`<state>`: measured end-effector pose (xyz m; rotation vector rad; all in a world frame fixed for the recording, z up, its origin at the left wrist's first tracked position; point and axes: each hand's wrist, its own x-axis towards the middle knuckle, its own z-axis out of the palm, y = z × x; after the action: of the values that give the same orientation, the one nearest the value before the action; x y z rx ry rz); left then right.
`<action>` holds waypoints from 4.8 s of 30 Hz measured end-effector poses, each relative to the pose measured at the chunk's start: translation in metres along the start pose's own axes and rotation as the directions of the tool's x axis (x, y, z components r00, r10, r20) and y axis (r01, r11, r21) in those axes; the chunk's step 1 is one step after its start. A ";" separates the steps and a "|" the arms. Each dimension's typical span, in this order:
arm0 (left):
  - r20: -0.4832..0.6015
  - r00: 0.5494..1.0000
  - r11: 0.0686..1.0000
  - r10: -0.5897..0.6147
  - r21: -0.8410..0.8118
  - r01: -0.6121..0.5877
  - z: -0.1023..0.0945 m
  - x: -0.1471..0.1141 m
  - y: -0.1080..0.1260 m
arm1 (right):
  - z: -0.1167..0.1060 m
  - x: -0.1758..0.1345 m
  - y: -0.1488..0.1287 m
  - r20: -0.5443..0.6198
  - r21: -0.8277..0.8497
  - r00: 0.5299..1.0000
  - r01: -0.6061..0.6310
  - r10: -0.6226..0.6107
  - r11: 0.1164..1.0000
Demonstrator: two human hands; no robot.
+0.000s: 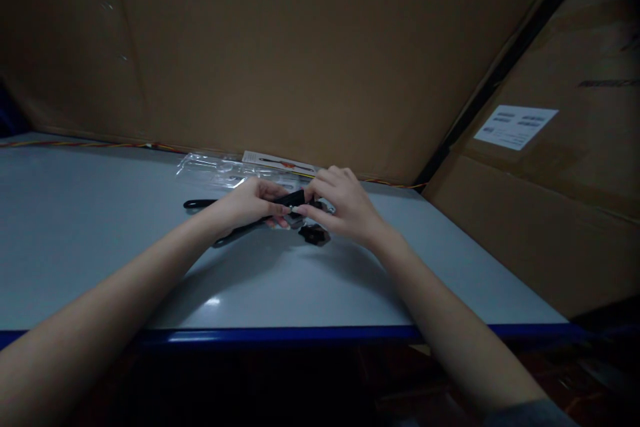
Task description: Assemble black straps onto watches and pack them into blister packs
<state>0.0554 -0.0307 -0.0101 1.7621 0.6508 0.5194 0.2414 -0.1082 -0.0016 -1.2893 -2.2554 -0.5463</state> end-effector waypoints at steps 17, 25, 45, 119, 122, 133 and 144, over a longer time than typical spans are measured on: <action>-0.214 0.977 0.984 0.009 -0.172 -0.046 0.024 0.005 -0.001 | 0.023 0.004 -0.023 0.018 -0.299 0.977 -0.196 0.211 0.934; -0.259 0.957 0.987 0.133 -0.057 -0.153 0.023 0.009 -0.013 | 0.030 0.004 -0.019 -0.008 -0.123 0.949 -0.314 0.316 0.941; -0.023 0.918 0.135 0.397 0.990 -0.034 -0.062 -0.001 0.007 | 0.009 -0.001 0.020 0.063 -0.077 0.932 -0.353 0.357 0.933; 0.035 0.461 0.015 0.887 0.994 -0.105 -0.053 -0.003 -0.017 | 0.036 0.005 -0.019 0.119 0.777 0.880 -0.371 0.460 0.509; -0.256 0.353 0.284 0.900 0.959 -0.029 -0.046 0.000 -0.013 | 0.044 0.008 -0.032 0.135 0.879 0.841 -0.346 0.524 0.329; -0.198 0.952 0.909 0.233 -0.303 -0.286 -0.014 0.004 -0.004 | 0.039 0.009 -0.034 0.145 0.967 0.849 -0.230 0.509 0.108; -0.047 0.989 0.912 0.138 -0.384 -0.145 -0.033 -0.002 0.001 | 0.017 0.006 0.000 0.259 0.942 0.732 -0.335 0.630 0.001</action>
<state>0.0331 -0.0080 -0.0002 1.4344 0.3991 0.7137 0.2350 -0.0943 -0.0118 -1.0125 -1.1602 0.9073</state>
